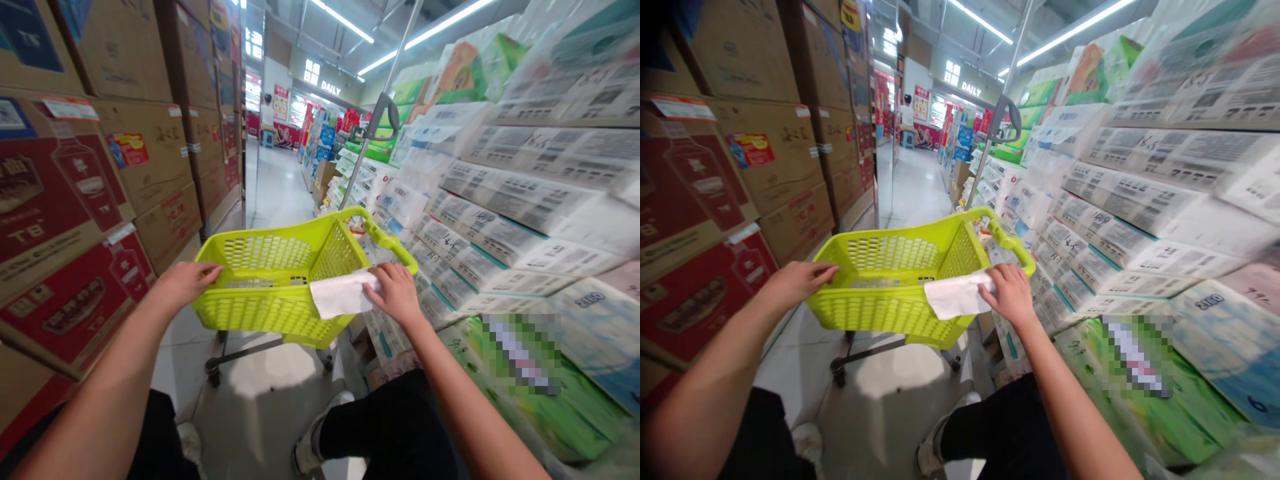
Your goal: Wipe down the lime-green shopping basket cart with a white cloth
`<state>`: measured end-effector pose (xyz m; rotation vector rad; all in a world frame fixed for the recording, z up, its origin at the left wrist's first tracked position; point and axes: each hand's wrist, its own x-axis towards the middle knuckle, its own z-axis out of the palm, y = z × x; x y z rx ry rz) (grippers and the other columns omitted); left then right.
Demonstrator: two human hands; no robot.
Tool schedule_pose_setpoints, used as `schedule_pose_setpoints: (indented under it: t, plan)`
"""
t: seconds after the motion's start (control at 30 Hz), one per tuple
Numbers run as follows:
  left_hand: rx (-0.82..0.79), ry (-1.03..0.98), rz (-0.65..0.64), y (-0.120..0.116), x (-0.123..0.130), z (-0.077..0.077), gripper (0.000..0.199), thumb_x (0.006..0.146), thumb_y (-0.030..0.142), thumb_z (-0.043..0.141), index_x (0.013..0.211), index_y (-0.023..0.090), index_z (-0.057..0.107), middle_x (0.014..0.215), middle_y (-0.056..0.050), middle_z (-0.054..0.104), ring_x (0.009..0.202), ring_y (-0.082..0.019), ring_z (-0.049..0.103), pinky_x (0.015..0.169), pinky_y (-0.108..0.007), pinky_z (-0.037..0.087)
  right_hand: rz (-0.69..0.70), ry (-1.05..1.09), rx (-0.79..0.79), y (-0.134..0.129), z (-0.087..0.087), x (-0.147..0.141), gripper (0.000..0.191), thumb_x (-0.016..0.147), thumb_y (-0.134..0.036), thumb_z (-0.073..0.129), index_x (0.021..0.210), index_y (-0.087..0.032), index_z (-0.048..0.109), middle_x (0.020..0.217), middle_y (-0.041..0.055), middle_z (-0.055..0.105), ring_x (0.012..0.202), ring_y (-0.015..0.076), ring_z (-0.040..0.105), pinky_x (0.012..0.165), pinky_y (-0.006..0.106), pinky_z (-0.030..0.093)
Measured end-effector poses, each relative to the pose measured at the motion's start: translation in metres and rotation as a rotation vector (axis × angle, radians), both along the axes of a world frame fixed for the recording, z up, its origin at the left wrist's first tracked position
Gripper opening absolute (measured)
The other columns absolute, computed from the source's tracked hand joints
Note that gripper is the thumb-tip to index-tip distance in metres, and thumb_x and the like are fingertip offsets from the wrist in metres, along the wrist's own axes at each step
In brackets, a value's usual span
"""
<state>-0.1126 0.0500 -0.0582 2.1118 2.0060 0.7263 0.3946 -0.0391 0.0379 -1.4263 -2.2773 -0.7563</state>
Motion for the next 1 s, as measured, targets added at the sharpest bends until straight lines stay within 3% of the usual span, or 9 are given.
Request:
schedule_pose_setpoints:
  t: [0.13,0.3,0.37,0.47,0.57,0.73,0.83,0.9,1.0]
  plan:
    - [0.049,0.157,0.151,-0.032,0.040,0.015,0.050,0.099,0.056,0.040,0.111,0.024,0.076,0.104,-0.010,0.077,0.084,-0.029,0.065,0.074,-0.038,0.045,-0.028,0.081,0.088,-0.011,0.003,0.016,0.044,0.099,-0.056,0.055,0.115,-0.018,0.070,0.106,0.0099,0.069,0.105,0.0293,0.057,0.101,0.043,0.038]
    - [0.327,0.098,-0.282,-0.062,0.123,0.016,0.044,0.103,0.048,0.039,0.118,0.021,0.070,0.115,-0.010,0.075,0.108,-0.027,0.064,0.100,-0.042,0.041,-0.045,0.070,0.047,-0.020,-0.005,-0.024,0.033,0.105,-0.042,0.049,0.117,-0.020,0.071,0.109,0.0084,0.073,0.103,0.0260,0.058,0.103,0.041,0.036]
    - [0.351,0.105,-0.327,-0.062,0.141,0.013,0.038,0.102,0.047,0.043,0.107,0.022,0.071,0.104,-0.008,0.076,0.101,-0.026,0.064,0.104,-0.045,0.037,-0.026,0.037,0.007,-0.022,-0.002,-0.034,0.032,0.107,-0.038,0.047,0.117,-0.021,0.071,0.109,0.0072,0.074,0.100,0.0242,0.060,0.098,0.039,0.039]
    - [0.380,0.114,-0.248,-0.052,0.145,0.007,0.038,0.102,0.041,0.043,0.082,0.022,0.069,0.083,-0.007,0.074,0.086,-0.026,0.062,0.099,-0.047,0.035,-0.039,0.017,0.019,-0.023,0.010,-0.027,0.031,0.107,-0.037,0.048,0.109,-0.022,0.074,0.105,0.0070,0.075,0.099,0.0247,0.061,0.096,0.039,0.040]
    - [0.406,0.081,-0.109,-0.035,0.133,0.001,0.041,0.101,0.036,0.041,0.075,0.021,0.069,0.079,-0.010,0.073,0.085,-0.029,0.060,0.097,-0.053,0.033,-0.071,0.075,0.126,-0.024,0.028,0.000,0.028,0.105,-0.035,0.051,0.104,-0.021,0.075,0.105,0.0083,0.076,0.106,0.0279,0.061,0.102,0.045,0.040]
    - [0.409,0.004,0.116,-0.020,0.116,0.002,0.039,0.098,0.034,0.042,0.071,0.021,0.067,0.085,-0.012,0.073,0.093,-0.031,0.060,0.095,-0.053,0.032,0.121,0.149,0.155,-0.032,0.046,0.015,0.033,0.101,-0.020,0.051,0.129,-0.023,0.067,0.133,0.0087,0.069,0.129,0.0290,0.055,0.110,0.050,0.042]
    - [0.448,-0.027,-0.032,-0.035,0.131,0.017,0.032,0.099,0.037,0.043,0.089,0.022,0.069,0.102,-0.010,0.073,0.099,-0.029,0.060,0.095,-0.048,0.035,0.336,0.103,-0.005,-0.042,0.043,-0.016,0.042,0.099,-0.013,0.043,0.136,-0.023,0.062,0.140,0.0083,0.066,0.133,0.0252,0.054,0.111,0.046,0.043]
    - [0.407,-0.007,-0.322,-0.051,0.149,0.028,0.027,0.099,0.033,0.042,0.097,0.023,0.067,0.103,-0.008,0.073,0.099,-0.027,0.061,0.095,-0.044,0.037,0.410,0.091,-0.106,-0.048,0.038,-0.047,0.040,0.099,-0.017,0.044,0.134,-0.021,0.063,0.137,0.0096,0.067,0.124,0.0253,0.060,0.106,0.044,0.046]
    - [0.425,-0.044,-0.358,-0.066,0.172,0.037,0.018,0.092,0.032,0.049,0.098,0.020,0.063,0.097,-0.010,0.070,0.096,-0.030,0.059,0.087,-0.044,0.039,0.283,0.078,-0.154,-0.053,0.036,-0.089,0.040,0.098,-0.039,0.053,0.129,-0.017,0.064,0.122,0.0126,0.072,0.103,0.0277,0.065,0.093,0.044,0.047]
